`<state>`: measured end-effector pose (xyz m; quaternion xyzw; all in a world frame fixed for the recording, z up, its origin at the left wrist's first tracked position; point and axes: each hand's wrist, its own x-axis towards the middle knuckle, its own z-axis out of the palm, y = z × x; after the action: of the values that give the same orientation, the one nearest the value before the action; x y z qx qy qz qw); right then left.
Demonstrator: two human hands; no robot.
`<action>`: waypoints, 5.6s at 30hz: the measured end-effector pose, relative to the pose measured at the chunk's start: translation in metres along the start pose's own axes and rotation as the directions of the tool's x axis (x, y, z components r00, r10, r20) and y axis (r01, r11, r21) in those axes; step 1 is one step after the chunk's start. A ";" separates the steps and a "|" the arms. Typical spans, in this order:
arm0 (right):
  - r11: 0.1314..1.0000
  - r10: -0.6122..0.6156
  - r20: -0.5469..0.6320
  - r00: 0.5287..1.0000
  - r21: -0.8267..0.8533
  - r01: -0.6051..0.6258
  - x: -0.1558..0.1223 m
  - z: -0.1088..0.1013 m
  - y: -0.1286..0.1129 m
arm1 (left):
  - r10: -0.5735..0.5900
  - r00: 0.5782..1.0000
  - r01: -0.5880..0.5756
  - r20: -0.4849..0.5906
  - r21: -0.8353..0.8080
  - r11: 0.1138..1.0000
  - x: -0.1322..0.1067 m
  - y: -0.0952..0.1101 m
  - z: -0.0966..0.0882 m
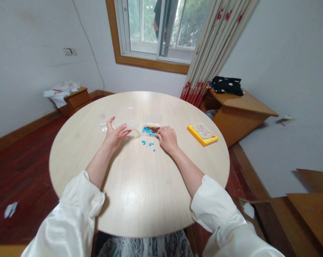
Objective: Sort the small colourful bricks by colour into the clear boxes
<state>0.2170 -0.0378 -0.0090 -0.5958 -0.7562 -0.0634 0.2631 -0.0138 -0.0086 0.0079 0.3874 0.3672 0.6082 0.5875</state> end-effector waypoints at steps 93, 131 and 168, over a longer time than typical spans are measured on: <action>0.971 0.187 -0.313 0.931 0.204 -0.126 -0.005 -0.037 0.018 | 0.379 0.924 0.066 -0.047 0.997 -0.036 0.010 -0.012 -0.034; 0.647 0.196 -0.041 0.980 0.756 -0.098 -0.009 -0.030 -0.037 | -0.169 0.885 0.214 0.434 -0.056 0.975 -0.042 -0.003 0.046; 0.928 0.151 0.075 0.986 0.334 -0.168 -0.006 0.006 0.022 | 0.379 0.854 -0.516 0.356 0.489 0.703 -0.006 -0.001 0.005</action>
<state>0.2365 -0.0346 -0.0213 -0.6024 -0.7109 0.1036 0.3479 -0.0087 -0.0145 0.0091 0.6892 0.3553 0.5466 0.3163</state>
